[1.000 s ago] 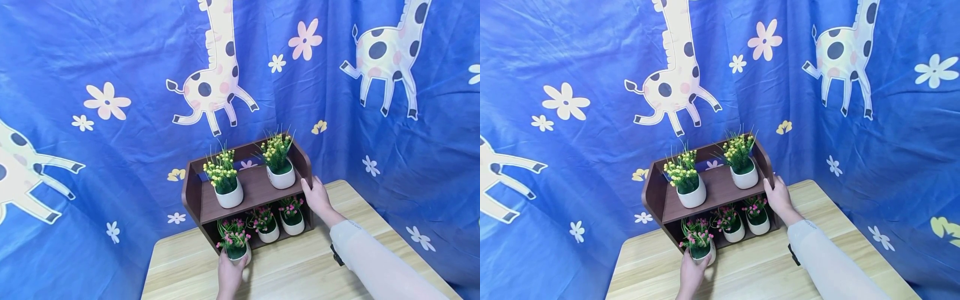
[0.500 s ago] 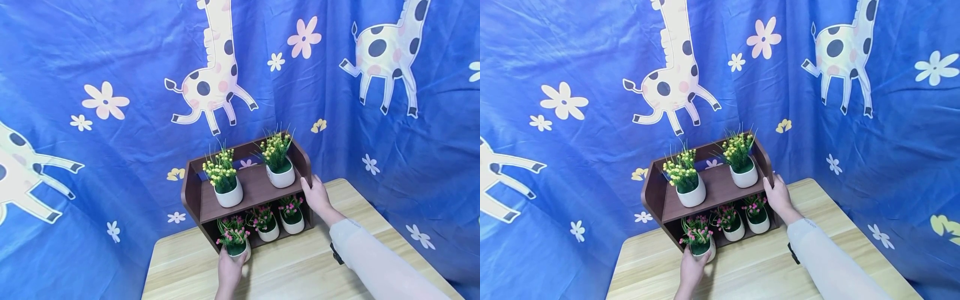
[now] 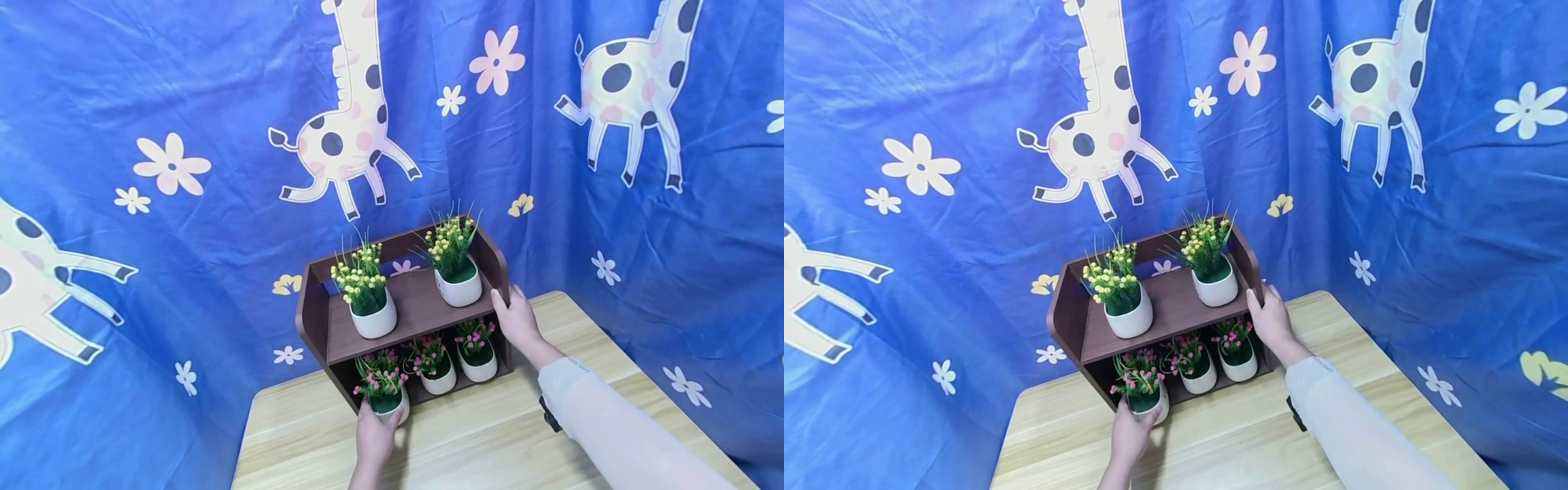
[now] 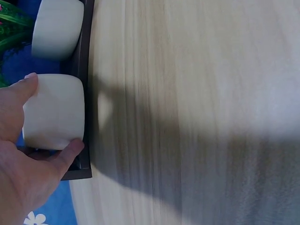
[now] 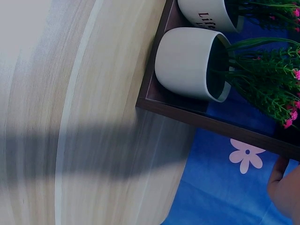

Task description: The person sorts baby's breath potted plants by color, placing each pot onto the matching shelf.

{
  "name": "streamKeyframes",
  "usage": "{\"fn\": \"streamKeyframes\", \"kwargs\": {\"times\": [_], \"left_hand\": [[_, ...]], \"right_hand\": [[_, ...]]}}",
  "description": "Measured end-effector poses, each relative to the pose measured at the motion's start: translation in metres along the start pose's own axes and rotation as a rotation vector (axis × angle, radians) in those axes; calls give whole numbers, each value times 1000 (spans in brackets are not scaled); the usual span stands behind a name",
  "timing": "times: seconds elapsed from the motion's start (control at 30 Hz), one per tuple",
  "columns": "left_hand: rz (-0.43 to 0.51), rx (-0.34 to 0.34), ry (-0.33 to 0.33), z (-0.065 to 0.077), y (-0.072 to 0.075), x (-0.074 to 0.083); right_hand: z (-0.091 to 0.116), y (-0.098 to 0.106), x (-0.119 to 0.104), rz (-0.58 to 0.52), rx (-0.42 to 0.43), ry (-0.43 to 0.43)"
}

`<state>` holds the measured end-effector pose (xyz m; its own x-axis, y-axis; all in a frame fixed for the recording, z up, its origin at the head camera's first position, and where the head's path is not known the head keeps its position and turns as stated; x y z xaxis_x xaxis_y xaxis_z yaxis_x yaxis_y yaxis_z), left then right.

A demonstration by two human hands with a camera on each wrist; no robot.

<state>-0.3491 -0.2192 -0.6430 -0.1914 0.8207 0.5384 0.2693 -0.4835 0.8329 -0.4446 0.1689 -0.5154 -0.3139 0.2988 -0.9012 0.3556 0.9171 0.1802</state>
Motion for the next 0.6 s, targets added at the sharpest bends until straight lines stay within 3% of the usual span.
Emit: {"fn": "streamKeyframes", "kwargs": {"times": [0.6], "left_hand": [[-17, 12, 2, -6, 0, 1]], "right_hand": [[0, 0, -1, 4, -1, -9]]}}
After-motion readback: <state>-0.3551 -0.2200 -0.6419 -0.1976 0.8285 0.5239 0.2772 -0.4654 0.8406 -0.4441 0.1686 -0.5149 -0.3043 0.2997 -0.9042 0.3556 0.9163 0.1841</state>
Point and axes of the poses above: each hand's wrist, its own z-axis away from the middle knuckle, its own y-axis out of the back of the hand, x = y × z, the point moved 7 cm from there along -z, towards the middle knuckle, and after that the axes turned 15 degrees about -z, right-handed, at the moved point
